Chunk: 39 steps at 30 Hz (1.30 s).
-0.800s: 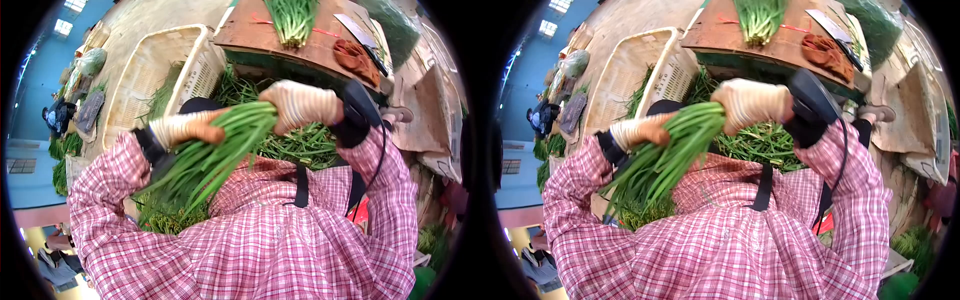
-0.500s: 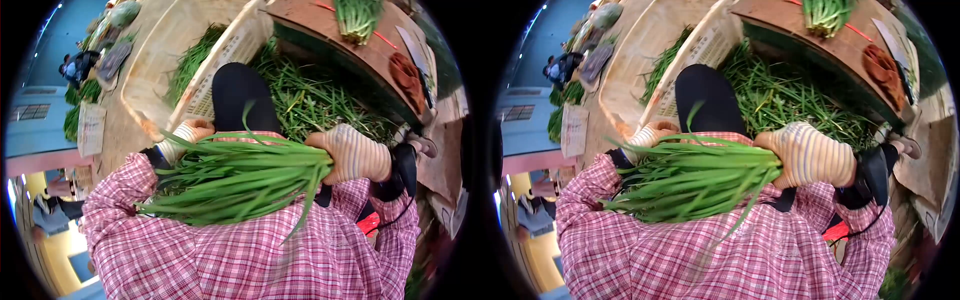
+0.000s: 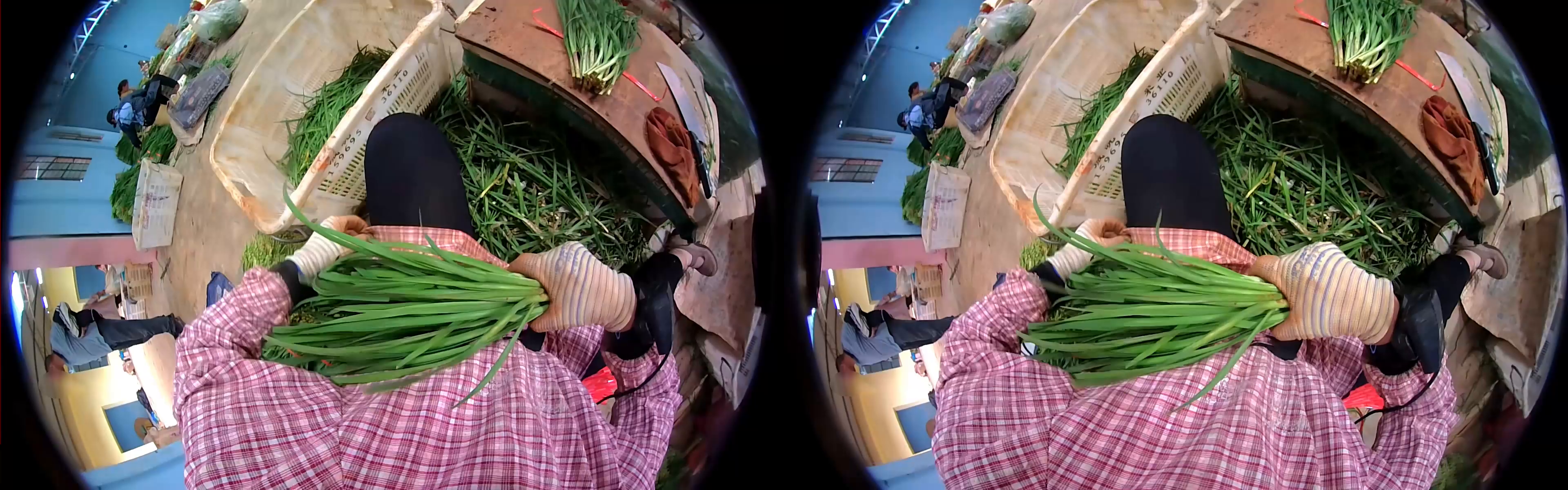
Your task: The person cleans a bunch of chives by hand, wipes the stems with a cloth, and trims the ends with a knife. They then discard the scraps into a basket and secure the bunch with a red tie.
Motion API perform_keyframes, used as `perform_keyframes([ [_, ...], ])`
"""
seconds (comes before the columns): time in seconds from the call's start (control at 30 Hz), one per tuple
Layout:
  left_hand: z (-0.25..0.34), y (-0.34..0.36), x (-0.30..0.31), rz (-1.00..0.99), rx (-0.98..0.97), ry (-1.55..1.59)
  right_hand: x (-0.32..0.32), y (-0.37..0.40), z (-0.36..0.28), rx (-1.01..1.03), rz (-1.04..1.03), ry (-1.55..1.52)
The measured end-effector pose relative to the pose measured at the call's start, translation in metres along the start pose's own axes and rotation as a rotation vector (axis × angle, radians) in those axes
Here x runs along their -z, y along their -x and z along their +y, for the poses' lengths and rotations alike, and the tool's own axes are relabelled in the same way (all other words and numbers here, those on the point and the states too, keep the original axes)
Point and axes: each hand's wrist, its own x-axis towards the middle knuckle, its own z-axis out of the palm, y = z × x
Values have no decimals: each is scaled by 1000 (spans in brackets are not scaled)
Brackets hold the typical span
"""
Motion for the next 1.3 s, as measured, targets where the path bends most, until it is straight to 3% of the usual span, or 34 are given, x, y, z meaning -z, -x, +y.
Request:
perform_keyframes([
  [0.03,11,8,2,115,-39,-310,-1,1,1,-14,4,-13],
  [0.13,51,-3,36,486,-197,138,0,1,-2,-22,-12,18],
  [0.2,143,-14,70,649,-345,-34,-1,3,-3,7,9,24],
  [0.23,176,-22,81,738,-551,-391,-2,2,-1,26,13,23],
  [0.3,222,-62,68,698,-414,-513,-4,2,2,36,41,-1],
  [0.37,239,-101,39,692,-459,-721,-5,6,8,12,88,-64],
  [0.43,237,-121,39,575,-209,-833,0,13,7,-66,93,-86],
  [0.5,206,-133,60,479,37,-687,-1,21,15,-88,135,-84],
  [0.57,159,-145,70,443,26,-766,5,22,23,-92,173,-184],
  [0.6,147,-142,66,371,34,-628,3,16,34,-67,227,-215],
  [0.63,158,-131,77,145,145,-410,-1,12,45,-48,283,-248],
  [0.67,166,-134,99,-9,-17,-695,2,9,46,-31,312,-210],
  [0.7,166,-147,126,53,-183,-976,12,1,43,-2,351,-151],
  [0.73,246,-103,99,112,-211,-1028,19,-5,38,-49,309,-77],
  [0.77,293,-91,88,46,-182,-888,22,-14,31,2,305,-51],
  [0.8,316,-83,74,57,-647,-772,25,-21,23,49,299,-23],
  [0.83,351,-69,43,-133,-704,-604,28,-30,16,108,298,1],
  [0.87,373,-59,18,-420,-703,-491,30,-38,8,120,264,46],
  [0.93,376,-60,-41,-774,-596,-534,47,-43,-11,82,141,-7],
  [0.97,351,-61,-45,-934,-329,-273,47,-43,-3,96,178,-36],
  [1.03,289,-68,-65,-966,-284,-211,47,-31,30,122,240,-70],
  [1.07,263,-71,-76,-984,-269,-181,53,-22,38,-67,142,-107],
  [1.1,249,-68,-85,-999,-252,-155,53,-11,47,-106,114,-224],
  [1.23,258,-23,-92,-750,-108,19,43,-32,85,-156,37,-274],
  [1.3,253,-11,-104,-684,-186,-16,44,-42,98,-85,0,-358],
])
